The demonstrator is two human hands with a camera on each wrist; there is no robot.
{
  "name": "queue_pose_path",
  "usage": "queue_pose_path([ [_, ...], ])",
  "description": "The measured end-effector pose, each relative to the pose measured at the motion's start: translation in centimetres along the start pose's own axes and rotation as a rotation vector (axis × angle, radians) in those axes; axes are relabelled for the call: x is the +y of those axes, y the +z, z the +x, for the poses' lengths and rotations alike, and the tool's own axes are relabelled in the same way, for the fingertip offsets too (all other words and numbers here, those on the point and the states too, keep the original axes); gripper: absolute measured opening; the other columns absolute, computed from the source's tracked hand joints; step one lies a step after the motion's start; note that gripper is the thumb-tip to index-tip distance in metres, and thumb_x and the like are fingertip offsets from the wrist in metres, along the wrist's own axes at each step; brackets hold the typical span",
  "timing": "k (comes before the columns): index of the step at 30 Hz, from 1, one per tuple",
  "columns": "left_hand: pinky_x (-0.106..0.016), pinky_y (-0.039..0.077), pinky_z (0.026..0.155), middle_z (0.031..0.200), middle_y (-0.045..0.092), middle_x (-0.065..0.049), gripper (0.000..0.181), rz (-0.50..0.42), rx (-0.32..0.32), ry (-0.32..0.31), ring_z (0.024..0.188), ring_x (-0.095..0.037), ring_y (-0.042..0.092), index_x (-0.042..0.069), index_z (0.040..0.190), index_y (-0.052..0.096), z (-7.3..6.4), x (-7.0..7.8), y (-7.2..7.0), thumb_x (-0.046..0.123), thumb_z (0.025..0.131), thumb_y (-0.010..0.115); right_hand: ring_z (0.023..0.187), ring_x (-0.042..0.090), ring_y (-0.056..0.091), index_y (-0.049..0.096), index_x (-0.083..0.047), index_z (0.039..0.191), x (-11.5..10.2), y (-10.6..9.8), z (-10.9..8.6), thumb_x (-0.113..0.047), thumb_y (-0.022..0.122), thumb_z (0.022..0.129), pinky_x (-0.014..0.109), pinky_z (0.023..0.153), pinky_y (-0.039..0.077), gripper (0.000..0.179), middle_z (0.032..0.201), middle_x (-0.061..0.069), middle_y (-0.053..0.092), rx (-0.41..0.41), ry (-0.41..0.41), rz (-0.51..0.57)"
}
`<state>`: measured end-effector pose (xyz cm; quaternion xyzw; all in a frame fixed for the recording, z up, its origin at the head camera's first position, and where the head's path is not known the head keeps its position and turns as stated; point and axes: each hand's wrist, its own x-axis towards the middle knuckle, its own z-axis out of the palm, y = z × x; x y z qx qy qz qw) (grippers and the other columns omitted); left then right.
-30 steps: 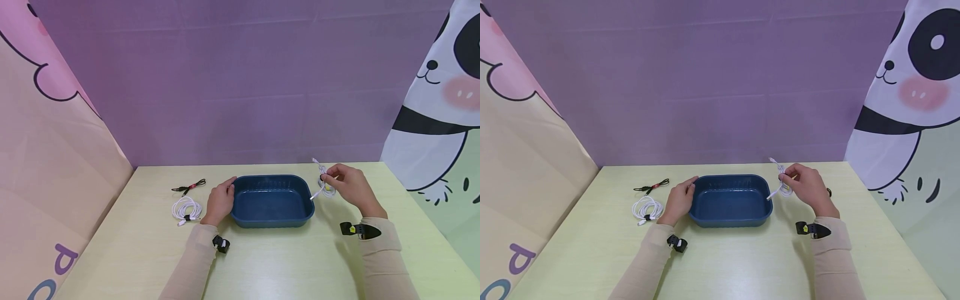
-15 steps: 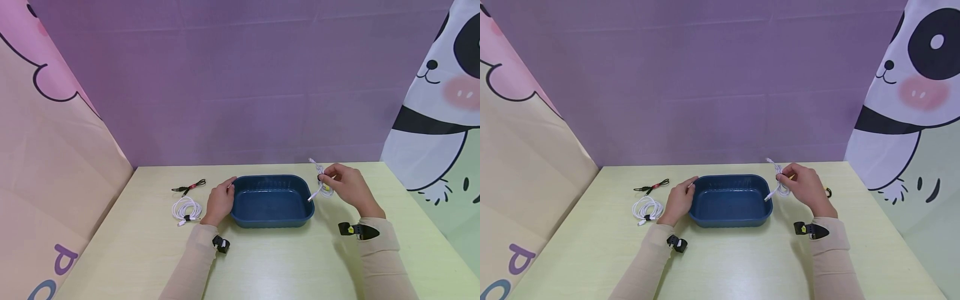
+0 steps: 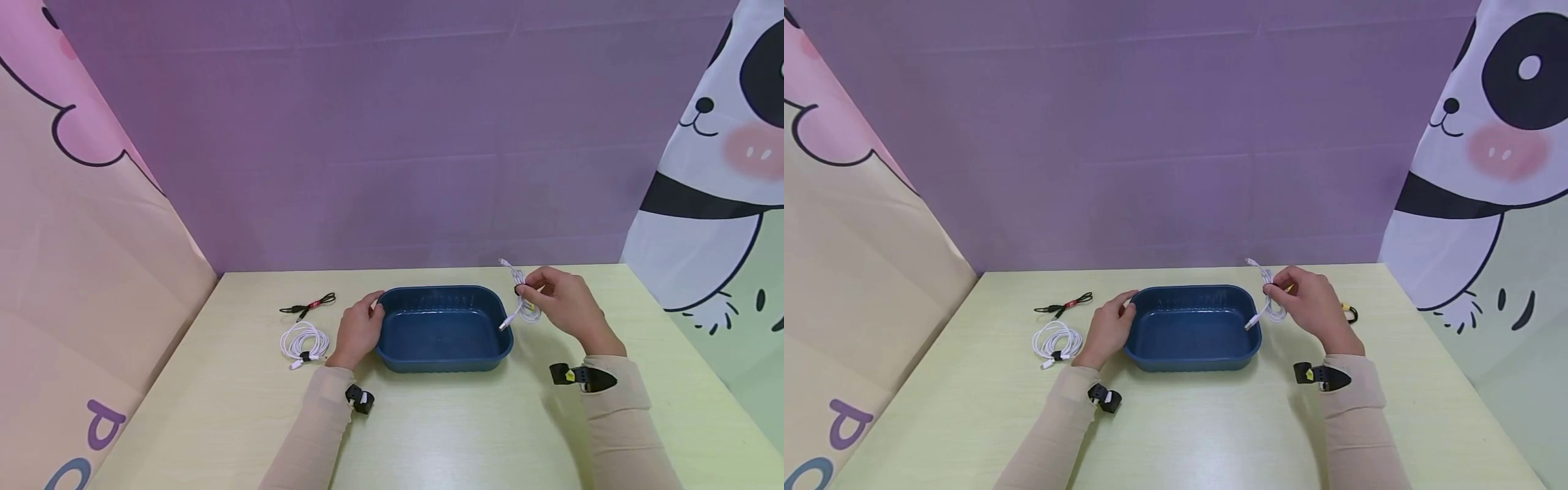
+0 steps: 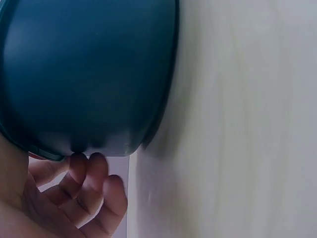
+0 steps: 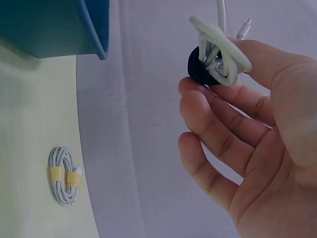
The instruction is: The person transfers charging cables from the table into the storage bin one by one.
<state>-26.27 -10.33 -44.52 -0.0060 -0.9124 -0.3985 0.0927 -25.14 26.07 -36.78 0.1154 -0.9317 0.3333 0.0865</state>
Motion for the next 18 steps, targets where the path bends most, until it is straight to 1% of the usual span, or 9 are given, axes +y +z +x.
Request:
queue_pose_path([
  [7, -0.030, 0.033, 0.058, 0.074, 0.051, -0.004, 0.038, -0.029, -0.007, -0.006, 0.063, -0.019, 0.046, 0.016, 0.142, 0.061, 0.0, -0.4, 0.0, 0.023, 0.106, 0.051, 0.079, 0.020, 0.065, 0.070, -0.008, 0.106, -0.4, 0.2, 0.0, -0.029, 0.070, 0.098, 0.033, 0.068, 0.049, 0.023, 0.097, 0.011, 0.076, -0.008, -0.004, 0.033],
  [11, -0.030, 0.035, 0.059, 0.077, 0.054, -0.004, 0.038, -0.036, -0.006, -0.016, 0.066, -0.019, 0.048, 0.018, 0.142, 0.062, 0.1, -0.5, 0.1, 0.024, 0.106, 0.050, 0.079, 0.020, 0.065, 0.071, -0.008, 0.106, -0.7, 0.4, 0.1, -0.027, 0.071, 0.098, 0.033, 0.068, 0.050, 0.021, 0.097, 0.011, 0.076, -0.009, -0.006, 0.048],
  [18, -0.031, 0.037, 0.061, 0.082, 0.060, -0.005, 0.039, -0.028, 0.001, -0.032, 0.069, -0.021, 0.052, 0.022, 0.143, 0.062, 0.1, -0.5, 0.2, 0.027, 0.106, 0.050, 0.076, 0.018, 0.065, 0.071, -0.008, 0.104, -0.8, 1.0, 0.2, -0.026, 0.072, 0.097, 0.031, 0.066, 0.051, 0.020, 0.093, 0.009, 0.076, 0.002, -0.034, 0.032],
])
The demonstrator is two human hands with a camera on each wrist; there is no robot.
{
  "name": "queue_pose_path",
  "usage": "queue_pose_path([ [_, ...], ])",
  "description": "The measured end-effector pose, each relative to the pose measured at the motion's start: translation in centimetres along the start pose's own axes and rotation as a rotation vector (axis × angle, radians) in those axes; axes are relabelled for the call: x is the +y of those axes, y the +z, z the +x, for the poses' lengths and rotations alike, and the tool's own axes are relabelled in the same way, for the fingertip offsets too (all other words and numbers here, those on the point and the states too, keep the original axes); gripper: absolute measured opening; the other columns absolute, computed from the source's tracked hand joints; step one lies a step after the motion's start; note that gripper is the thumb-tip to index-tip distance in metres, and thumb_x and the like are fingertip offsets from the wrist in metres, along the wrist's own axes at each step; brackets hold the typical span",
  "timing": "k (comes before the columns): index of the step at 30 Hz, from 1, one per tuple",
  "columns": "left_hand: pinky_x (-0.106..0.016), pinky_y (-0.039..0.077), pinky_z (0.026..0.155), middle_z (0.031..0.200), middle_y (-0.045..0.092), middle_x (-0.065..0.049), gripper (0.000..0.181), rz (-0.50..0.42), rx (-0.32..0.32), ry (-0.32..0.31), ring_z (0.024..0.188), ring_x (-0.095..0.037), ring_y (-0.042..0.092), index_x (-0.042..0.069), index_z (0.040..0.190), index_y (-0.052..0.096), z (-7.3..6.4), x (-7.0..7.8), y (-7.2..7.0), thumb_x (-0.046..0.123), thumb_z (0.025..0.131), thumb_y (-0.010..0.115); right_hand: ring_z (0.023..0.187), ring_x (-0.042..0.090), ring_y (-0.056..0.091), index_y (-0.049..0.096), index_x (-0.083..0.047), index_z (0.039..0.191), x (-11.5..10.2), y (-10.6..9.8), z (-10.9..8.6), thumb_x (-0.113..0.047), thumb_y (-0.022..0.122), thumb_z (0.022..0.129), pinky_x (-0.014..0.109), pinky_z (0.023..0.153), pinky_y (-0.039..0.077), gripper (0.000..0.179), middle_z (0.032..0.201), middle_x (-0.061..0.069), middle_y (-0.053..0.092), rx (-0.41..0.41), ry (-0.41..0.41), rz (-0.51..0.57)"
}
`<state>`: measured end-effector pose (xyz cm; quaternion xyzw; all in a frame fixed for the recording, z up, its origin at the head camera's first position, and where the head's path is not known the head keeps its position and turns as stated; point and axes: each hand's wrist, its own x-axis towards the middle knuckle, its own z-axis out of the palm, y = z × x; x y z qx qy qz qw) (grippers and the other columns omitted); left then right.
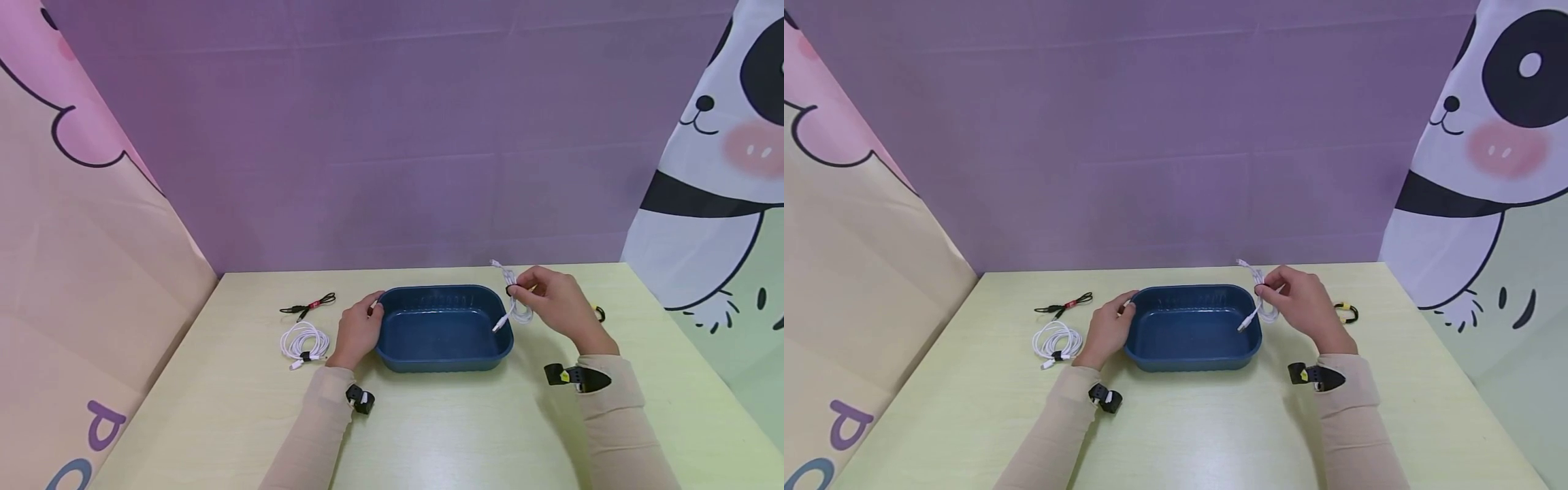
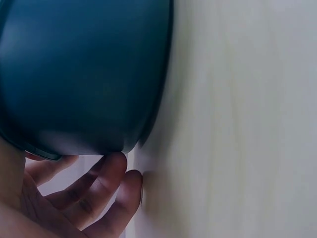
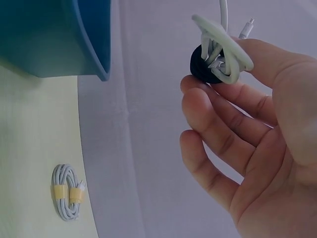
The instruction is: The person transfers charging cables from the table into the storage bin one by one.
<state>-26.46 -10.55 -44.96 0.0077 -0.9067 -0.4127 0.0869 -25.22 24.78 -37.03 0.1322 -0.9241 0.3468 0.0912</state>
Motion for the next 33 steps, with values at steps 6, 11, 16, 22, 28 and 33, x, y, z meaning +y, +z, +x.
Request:
queue_pose_path([
  [6, -0.031, 0.038, 0.061, 0.085, 0.063, -0.006, 0.039, 0.011, 0.002, -0.006, 0.071, -0.022, 0.054, 0.023, 0.143, 0.062, 0.0, 0.2, 0.0, 0.028, 0.106, 0.050, 0.078, 0.020, 0.066, 0.071, -0.008, 0.105, -0.3, 0.4, 0.1, -0.024, 0.072, 0.097, 0.033, 0.068, 0.051, 0.019, 0.094, 0.009, 0.076, -0.017, 0.003, -0.002],
  [11, -0.031, 0.039, 0.062, 0.086, 0.064, -0.006, 0.039, 0.017, -0.004, -0.017, 0.072, -0.023, 0.055, 0.023, 0.144, 0.061, -0.1, 0.2, 0.0, 0.029, 0.106, 0.049, 0.079, 0.021, 0.063, 0.070, -0.008, 0.106, -0.5, 0.6, 0.2, -0.025, 0.071, 0.097, 0.033, 0.068, 0.050, 0.020, 0.093, 0.009, 0.074, -0.030, 0.009, -0.001],
  [16, -0.032, 0.038, 0.062, 0.084, 0.063, -0.006, 0.040, 0.022, -0.005, -0.023, 0.072, -0.023, 0.055, 0.023, 0.144, 0.061, -0.1, 0.2, -0.1, 0.029, 0.106, 0.049, 0.078, 0.020, 0.063, 0.070, -0.008, 0.105, -0.8, 0.9, 0.2, -0.026, 0.071, 0.097, 0.031, 0.067, 0.050, 0.020, 0.092, 0.008, 0.074, -0.036, 0.005, -0.001],
  [22, -0.032, 0.038, 0.061, 0.083, 0.063, -0.005, 0.039, 0.027, 0.005, -0.010, 0.070, -0.022, 0.055, 0.022, 0.143, 0.061, -0.1, 0.2, -0.2, 0.027, 0.106, 0.050, 0.077, 0.020, 0.062, 0.070, -0.009, 0.105, -1.2, 1.2, 0.2, -0.026, 0.071, 0.097, 0.031, 0.065, 0.050, 0.019, 0.092, 0.008, 0.074, -0.046, 0.003, 0.011],
  [28, -0.032, 0.039, 0.062, 0.083, 0.063, -0.006, 0.039, 0.025, 0.002, -0.015, 0.071, -0.023, 0.055, 0.023, 0.143, 0.061, -0.1, 0.1, -0.1, 0.029, 0.106, 0.050, 0.077, 0.018, 0.061, 0.071, -0.010, 0.104, -1.3, 1.3, 0.2, -0.029, 0.071, 0.097, 0.031, 0.065, 0.049, 0.020, 0.093, 0.007, 0.073, -0.051, -0.001, -0.008],
  [33, -0.032, 0.039, 0.061, 0.083, 0.062, -0.006, 0.039, 0.025, -0.001, -0.016, 0.070, -0.023, 0.055, 0.023, 0.144, 0.061, -0.1, 0.2, 0.0, 0.028, 0.106, 0.050, 0.078, 0.020, 0.060, 0.071, -0.011, 0.104, -1.3, 1.5, 0.2, -0.029, 0.070, 0.098, 0.033, 0.067, 0.048, 0.019, 0.095, 0.006, 0.073, -0.058, 0.000, -0.033],
])
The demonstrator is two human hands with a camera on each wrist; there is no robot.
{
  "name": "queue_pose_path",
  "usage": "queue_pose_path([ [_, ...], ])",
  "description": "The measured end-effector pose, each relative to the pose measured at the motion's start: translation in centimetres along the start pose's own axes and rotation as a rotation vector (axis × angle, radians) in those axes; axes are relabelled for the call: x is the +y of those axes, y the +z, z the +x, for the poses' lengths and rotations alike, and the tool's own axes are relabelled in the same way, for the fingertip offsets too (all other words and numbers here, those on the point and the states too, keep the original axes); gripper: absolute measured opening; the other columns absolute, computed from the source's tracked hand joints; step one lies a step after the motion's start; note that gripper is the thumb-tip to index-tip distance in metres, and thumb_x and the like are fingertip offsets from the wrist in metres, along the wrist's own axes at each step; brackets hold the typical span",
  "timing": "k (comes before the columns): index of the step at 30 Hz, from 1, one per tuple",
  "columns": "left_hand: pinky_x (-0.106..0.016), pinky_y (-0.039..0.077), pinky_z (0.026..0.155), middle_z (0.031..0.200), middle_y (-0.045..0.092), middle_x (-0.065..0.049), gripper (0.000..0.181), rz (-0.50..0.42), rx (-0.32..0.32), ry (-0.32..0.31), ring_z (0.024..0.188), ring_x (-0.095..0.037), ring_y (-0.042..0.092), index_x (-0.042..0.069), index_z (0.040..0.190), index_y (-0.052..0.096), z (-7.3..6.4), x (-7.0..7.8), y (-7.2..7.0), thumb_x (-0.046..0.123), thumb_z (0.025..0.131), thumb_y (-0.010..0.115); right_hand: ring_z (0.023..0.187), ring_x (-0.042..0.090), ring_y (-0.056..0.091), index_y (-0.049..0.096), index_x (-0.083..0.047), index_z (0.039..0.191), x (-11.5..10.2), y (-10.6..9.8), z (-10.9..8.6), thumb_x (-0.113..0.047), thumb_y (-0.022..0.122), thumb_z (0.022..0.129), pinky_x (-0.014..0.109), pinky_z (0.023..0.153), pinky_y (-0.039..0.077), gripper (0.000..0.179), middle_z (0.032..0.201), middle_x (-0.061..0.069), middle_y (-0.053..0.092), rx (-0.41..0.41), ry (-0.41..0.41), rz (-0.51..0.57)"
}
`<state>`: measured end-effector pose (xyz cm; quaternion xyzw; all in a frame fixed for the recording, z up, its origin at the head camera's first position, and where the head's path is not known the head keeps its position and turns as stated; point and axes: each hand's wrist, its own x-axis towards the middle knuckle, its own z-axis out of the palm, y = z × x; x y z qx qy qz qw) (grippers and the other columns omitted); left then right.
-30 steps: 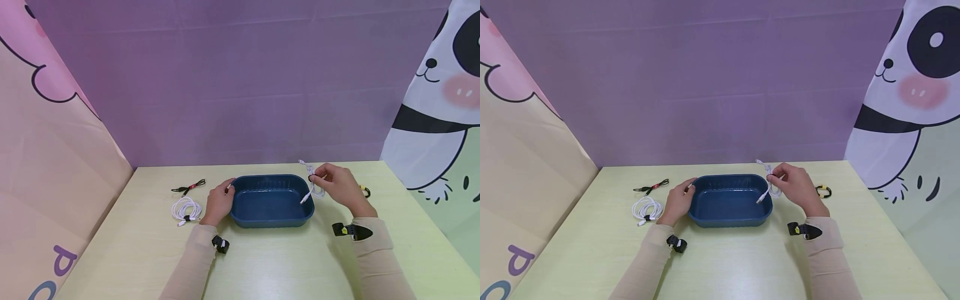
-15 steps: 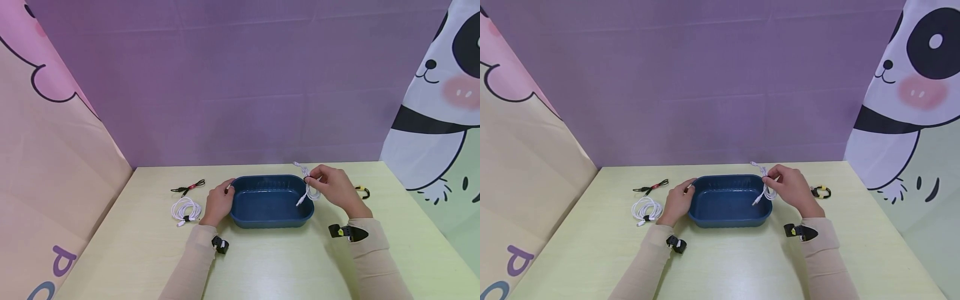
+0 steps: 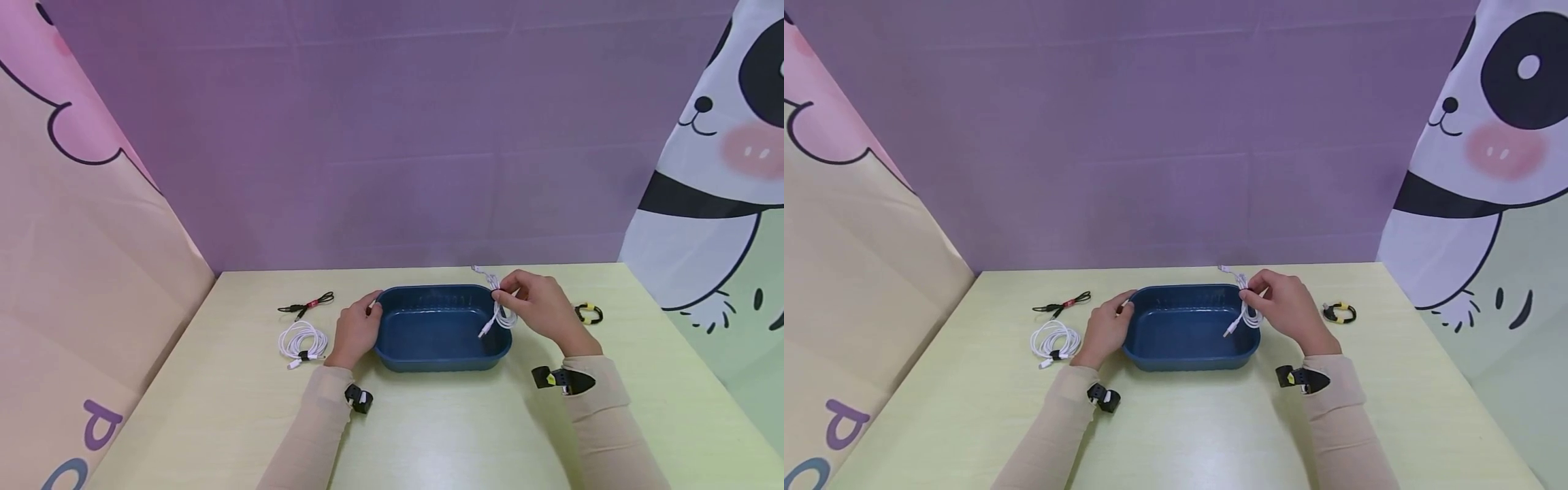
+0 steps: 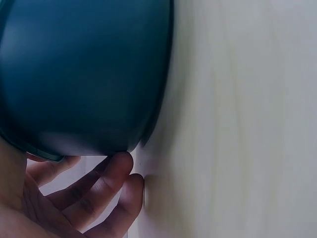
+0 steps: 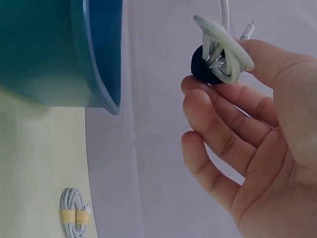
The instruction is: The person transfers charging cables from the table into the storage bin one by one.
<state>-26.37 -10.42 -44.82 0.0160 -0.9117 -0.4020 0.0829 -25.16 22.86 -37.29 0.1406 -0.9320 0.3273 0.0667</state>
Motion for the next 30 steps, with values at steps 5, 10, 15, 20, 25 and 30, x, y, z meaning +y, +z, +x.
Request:
queue_pose_path([
  [5, -0.032, 0.038, 0.060, 0.083, 0.062, -0.007, 0.039, -0.004, -0.003, 0.002, 0.070, -0.023, 0.054, 0.023, 0.144, 0.061, 0.0, 0.1, 0.0, 0.028, 0.106, 0.050, 0.079, 0.020, 0.060, 0.070, -0.011, 0.106, -0.2, 0.2, 0.0, -0.030, 0.070, 0.098, 0.033, 0.068, 0.048, 0.020, 0.097, 0.007, 0.072, -0.008, 0.000, -0.005],
  [10, -0.031, 0.039, 0.061, 0.084, 0.064, -0.006, 0.039, 0.000, -0.005, 0.001, 0.071, -0.023, 0.055, 0.023, 0.144, 0.061, 0.0, 0.2, 0.1, 0.028, 0.107, 0.049, 0.078, 0.019, 0.059, 0.071, -0.011, 0.105, -0.1, 0.5, 0.0, -0.030, 0.070, 0.098, 0.031, 0.068, 0.048, 0.020, 0.096, 0.006, 0.072, -0.008, -0.005, -0.012],
  [15, -0.031, 0.039, 0.062, 0.085, 0.064, -0.007, 0.040, -0.003, -0.013, -0.002, 0.072, -0.023, 0.055, 0.023, 0.145, 0.060, 0.0, 0.2, 0.2, 0.029, 0.107, 0.049, 0.077, 0.018, 0.059, 0.071, -0.011, 0.104, -0.1, 0.6, 0.0, -0.030, 0.071, 0.097, 0.030, 0.066, 0.047, 0.021, 0.094, 0.006, 0.072, -0.006, -0.014, -0.018],
  [20, -0.031, 0.040, 0.063, 0.086, 0.065, -0.006, 0.039, 0.003, -0.010, 0.000, 0.074, -0.024, 0.056, 0.024, 0.144, 0.061, 0.0, 0.1, 0.2, 0.029, 0.107, 0.049, 0.077, 0.018, 0.059, 0.071, -0.011, 0.105, -0.2, 0.8, 0.1, -0.030, 0.071, 0.097, 0.031, 0.067, 0.047, 0.021, 0.095, 0.006, 0.072, -0.020, -0.009, -0.023],
  [25, -0.031, 0.040, 0.063, 0.085, 0.065, -0.006, 0.039, 0.004, -0.010, -0.001, 0.074, -0.023, 0.056, 0.024, 0.144, 0.060, 0.0, 0.1, 0.2, 0.029, 0.107, 0.049, 0.076, 0.018, 0.058, 0.071, -0.011, 0.104, -0.4, 1.1, 0.1, -0.029, 0.071, 0.097, 0.031, 0.067, 0.047, 0.019, 0.094, 0.005, 0.072, -0.029, -0.008, -0.028],
  [30, -0.031, 0.040, 0.062, 0.086, 0.065, -0.008, 0.040, -0.002, -0.012, -0.001, 0.073, -0.023, 0.056, 0.022, 0.145, 0.060, 0.0, 0.1, 0.0, 0.028, 0.107, 0.049, 0.075, 0.017, 0.058, 0.071, -0.011, 0.102, -0.6, 1.2, 0.2, -0.028, 0.072, 0.096, 0.032, 0.067, 0.047, 0.018, 0.092, 0.003, 0.072, -0.026, -0.028, -0.033],
])
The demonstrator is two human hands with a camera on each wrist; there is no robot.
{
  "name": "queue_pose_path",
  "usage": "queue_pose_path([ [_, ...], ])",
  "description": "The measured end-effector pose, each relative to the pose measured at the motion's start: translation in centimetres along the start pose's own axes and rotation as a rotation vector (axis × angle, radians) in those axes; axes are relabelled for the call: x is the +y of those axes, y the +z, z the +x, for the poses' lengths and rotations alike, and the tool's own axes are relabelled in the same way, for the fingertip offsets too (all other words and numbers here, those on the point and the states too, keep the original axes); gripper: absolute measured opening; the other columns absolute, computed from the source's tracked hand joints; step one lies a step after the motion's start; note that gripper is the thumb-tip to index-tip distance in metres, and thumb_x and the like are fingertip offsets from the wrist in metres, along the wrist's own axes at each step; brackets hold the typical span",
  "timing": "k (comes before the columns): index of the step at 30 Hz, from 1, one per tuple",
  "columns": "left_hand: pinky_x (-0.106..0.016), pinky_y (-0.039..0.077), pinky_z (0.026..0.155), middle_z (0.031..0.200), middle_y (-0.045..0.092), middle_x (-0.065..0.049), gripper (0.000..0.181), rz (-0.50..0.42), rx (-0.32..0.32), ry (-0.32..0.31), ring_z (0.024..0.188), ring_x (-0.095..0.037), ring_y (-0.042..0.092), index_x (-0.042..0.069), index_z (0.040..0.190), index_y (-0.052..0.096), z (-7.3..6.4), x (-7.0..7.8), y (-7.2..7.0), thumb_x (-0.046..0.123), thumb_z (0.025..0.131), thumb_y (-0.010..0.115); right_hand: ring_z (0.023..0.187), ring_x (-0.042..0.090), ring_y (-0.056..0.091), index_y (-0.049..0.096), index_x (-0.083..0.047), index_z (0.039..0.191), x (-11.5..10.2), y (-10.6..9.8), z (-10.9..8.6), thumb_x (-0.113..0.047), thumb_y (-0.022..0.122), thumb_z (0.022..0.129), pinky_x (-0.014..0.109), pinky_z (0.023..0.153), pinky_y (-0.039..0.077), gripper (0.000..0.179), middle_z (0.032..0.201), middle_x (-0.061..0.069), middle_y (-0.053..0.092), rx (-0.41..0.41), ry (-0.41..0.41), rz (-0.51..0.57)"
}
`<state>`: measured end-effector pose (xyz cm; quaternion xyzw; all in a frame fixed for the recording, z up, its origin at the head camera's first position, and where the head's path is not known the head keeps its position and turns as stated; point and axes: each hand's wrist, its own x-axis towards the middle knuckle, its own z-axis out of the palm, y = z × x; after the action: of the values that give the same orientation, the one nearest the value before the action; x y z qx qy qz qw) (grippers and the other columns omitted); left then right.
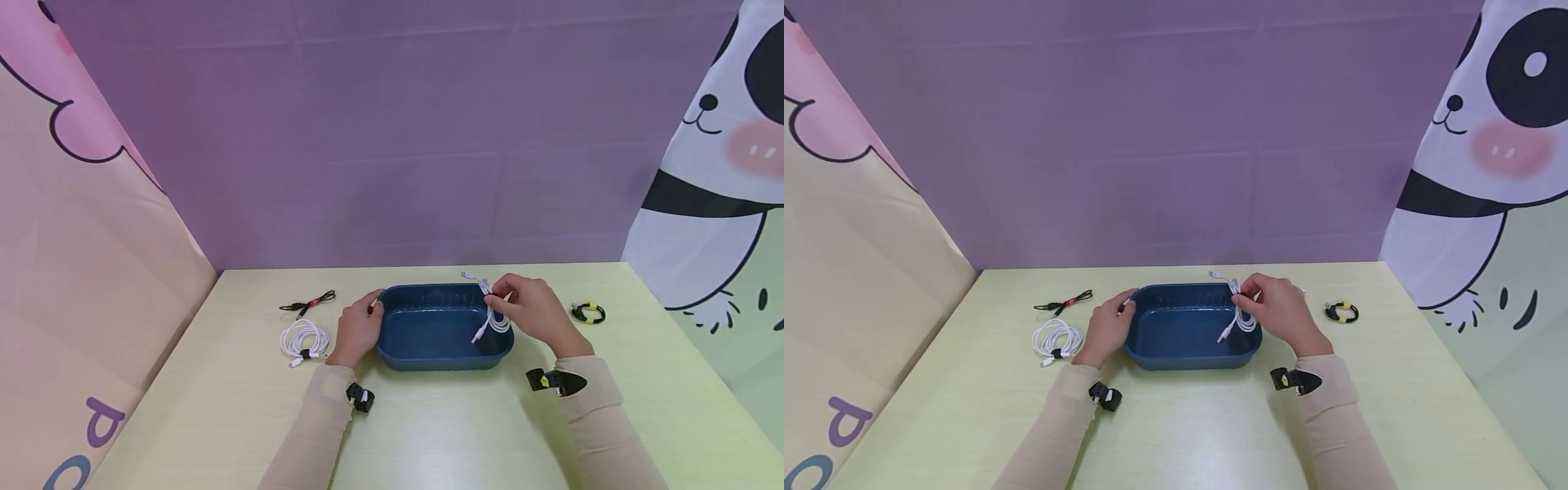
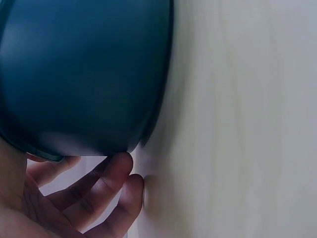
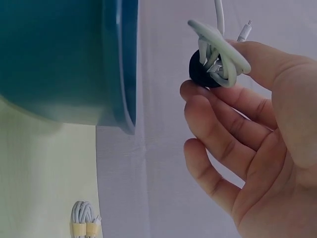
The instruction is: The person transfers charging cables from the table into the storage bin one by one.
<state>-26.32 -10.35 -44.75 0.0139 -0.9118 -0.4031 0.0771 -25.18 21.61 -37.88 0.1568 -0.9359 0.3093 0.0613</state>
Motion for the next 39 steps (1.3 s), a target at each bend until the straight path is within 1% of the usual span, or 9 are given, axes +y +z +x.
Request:
queue_pose_path([
  [5, -0.032, 0.042, 0.063, 0.089, 0.067, -0.009, 0.040, 0.002, 0.000, 0.000, 0.075, -0.024, 0.058, 0.021, 0.145, 0.060, -0.1, 0.1, -0.2, 0.027, 0.107, 0.049, 0.074, 0.015, 0.057, 0.071, -0.011, 0.102, -0.2, 0.1, 0.1, -0.028, 0.073, 0.096, 0.031, 0.066, 0.046, 0.018, 0.091, 0.002, 0.072, -0.004, -0.008, -0.008],
  [10, -0.034, 0.044, 0.066, 0.092, 0.069, -0.009, 0.040, 0.010, 0.003, 0.003, 0.078, -0.025, 0.060, 0.020, 0.144, 0.060, -0.1, 0.1, -0.1, 0.027, 0.107, 0.049, 0.071, 0.015, 0.055, 0.071, -0.011, 0.102, -0.1, 0.5, 0.2, -0.027, 0.073, 0.096, 0.031, 0.064, 0.045, 0.017, 0.090, 0.002, 0.072, -0.011, -0.013, -0.014],
  [24, -0.035, 0.044, 0.067, 0.089, 0.069, -0.008, 0.039, 0.014, 0.012, 0.009, 0.078, -0.026, 0.060, 0.021, 0.144, 0.061, 0.0, 0.0, 0.0, 0.027, 0.106, 0.050, 0.069, 0.015, 0.051, 0.071, -0.012, 0.101, 0.2, 1.1, 0.4, -0.028, 0.073, 0.095, 0.031, 0.062, 0.041, 0.017, 0.085, -0.001, 0.070, -0.013, -0.014, -0.064],
  [29, -0.034, 0.043, 0.066, 0.088, 0.067, -0.008, 0.040, 0.009, 0.007, 0.001, 0.077, -0.025, 0.059, 0.021, 0.144, 0.060, -0.1, 0.1, 0.0, 0.028, 0.107, 0.049, 0.069, 0.015, 0.051, 0.071, -0.012, 0.100, 0.2, 1.2, 0.3, -0.028, 0.073, 0.095, 0.031, 0.064, 0.040, 0.017, 0.085, -0.001, 0.070, -0.012, -0.016, -0.084],
  [34, -0.032, 0.041, 0.064, 0.086, 0.065, -0.008, 0.040, 0.006, 0.004, 0.004, 0.075, -0.024, 0.057, 0.020, 0.145, 0.060, -0.1, 0.0, 0.0, 0.028, 0.107, 0.049, 0.068, 0.014, 0.051, 0.071, -0.012, 0.099, 0.2, 1.3, 0.3, -0.027, 0.073, 0.095, 0.036, 0.073, 0.040, 0.015, 0.085, -0.001, 0.071, -0.007, -0.025, -0.099],
  [36, -0.032, 0.041, 0.064, 0.085, 0.065, -0.008, 0.040, 0.006, 0.006, 0.009, 0.074, -0.024, 0.057, 0.020, 0.144, 0.060, 0.0, -0.1, 0.0, 0.028, 0.107, 0.049, 0.067, 0.014, 0.051, 0.071, -0.012, 0.099, 0.2, 1.3, 0.3, -0.026, 0.074, 0.095, 0.041, 0.081, 0.041, 0.015, 0.085, -0.001, 0.072, -0.005, -0.026, -0.103],
  [39, -0.032, 0.042, 0.064, 0.087, 0.066, -0.008, 0.039, 0.007, 0.010, 0.009, 0.075, -0.024, 0.058, 0.021, 0.144, 0.061, -0.1, -0.1, 0.0, 0.028, 0.107, 0.049, 0.066, 0.014, 0.052, 0.071, -0.012, 0.098, 0.2, 1.4, 0.3, -0.026, 0.074, 0.094, 0.050, 0.088, 0.043, 0.014, 0.084, -0.001, 0.072, -0.002, -0.027, -0.101],
])
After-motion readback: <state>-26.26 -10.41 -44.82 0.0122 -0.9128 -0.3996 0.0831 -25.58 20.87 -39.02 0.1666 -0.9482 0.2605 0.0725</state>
